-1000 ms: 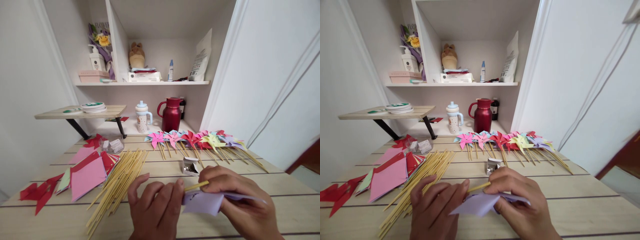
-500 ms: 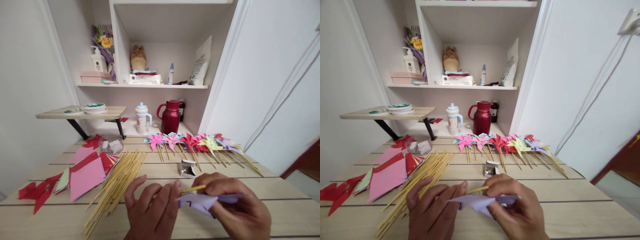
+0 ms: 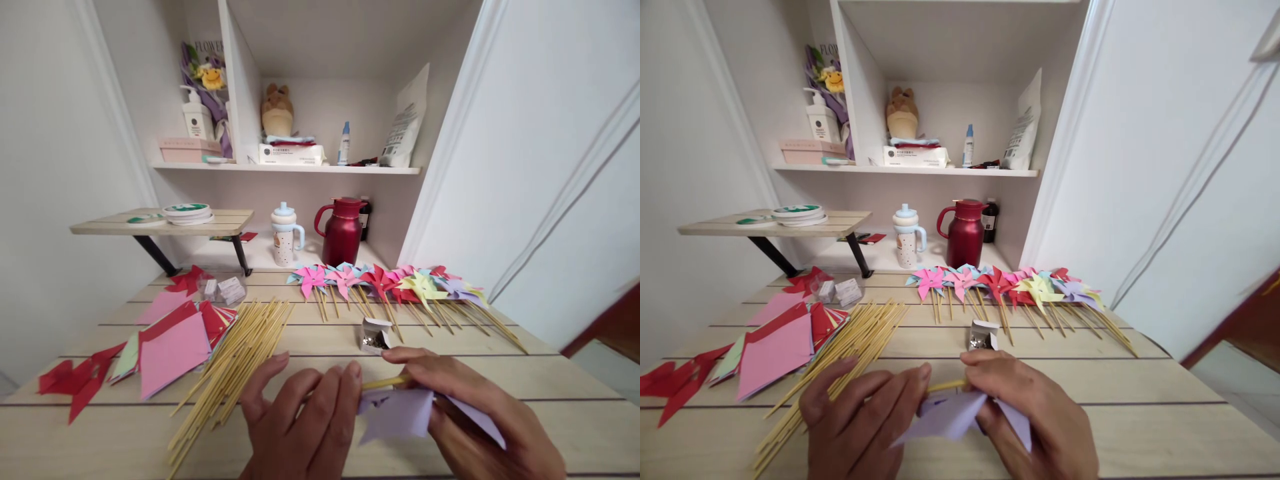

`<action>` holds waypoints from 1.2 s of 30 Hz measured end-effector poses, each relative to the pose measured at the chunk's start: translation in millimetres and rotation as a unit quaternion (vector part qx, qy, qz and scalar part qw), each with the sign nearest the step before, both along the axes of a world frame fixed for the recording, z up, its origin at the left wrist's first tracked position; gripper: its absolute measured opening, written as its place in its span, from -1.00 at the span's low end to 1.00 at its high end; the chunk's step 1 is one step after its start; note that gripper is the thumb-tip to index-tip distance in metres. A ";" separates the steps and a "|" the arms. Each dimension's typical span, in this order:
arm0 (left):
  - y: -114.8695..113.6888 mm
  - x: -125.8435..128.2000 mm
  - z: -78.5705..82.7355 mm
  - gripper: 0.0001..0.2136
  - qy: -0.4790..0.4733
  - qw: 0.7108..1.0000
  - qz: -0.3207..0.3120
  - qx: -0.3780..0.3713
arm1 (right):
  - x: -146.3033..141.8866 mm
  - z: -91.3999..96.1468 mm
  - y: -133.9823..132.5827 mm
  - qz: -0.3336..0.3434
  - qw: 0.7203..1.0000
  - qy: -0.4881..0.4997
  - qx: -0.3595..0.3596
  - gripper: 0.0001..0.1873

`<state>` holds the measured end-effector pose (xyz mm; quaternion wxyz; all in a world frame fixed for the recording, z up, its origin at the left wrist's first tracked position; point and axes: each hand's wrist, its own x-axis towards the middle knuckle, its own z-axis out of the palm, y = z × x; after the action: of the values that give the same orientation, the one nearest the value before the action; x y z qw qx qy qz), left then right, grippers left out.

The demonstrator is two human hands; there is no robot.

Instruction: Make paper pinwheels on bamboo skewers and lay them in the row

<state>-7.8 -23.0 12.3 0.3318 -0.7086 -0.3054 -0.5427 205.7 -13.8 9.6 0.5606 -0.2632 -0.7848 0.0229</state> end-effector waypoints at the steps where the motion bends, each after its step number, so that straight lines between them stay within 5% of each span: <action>1: 1.0 0.9 -1.3 -0.83 -0.010 1.000 0.000 0.014 | 1.1 2.0 -0.3 0.001 1.000 -0.013 0.015 -0.57; 12: 1.9 1.9 -3.3 -0.78 -0.016 0.999 0.008 0.033 | 4.8 0.8 -6.3 -0.003 0.997 -0.050 0.054 -0.44; 27: 0.7 12.6 -9.6 -0.65 -0.041 0.999 -0.015 0.010 | -0.2 12.5 -9.9 -0.021 0.997 -0.046 0.066 -0.51; 36: 4.0 13.6 -2.8 -0.82 -0.068 0.989 -0.054 -0.120 | -9.5 -2.1 9.7 -0.042 0.998 0.041 -0.012 -0.51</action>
<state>5.7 -19.0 9.4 0.1926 -0.7205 -0.3514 -0.5659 196.2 -4.1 7.5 0.5893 -0.3019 -0.7491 0.0197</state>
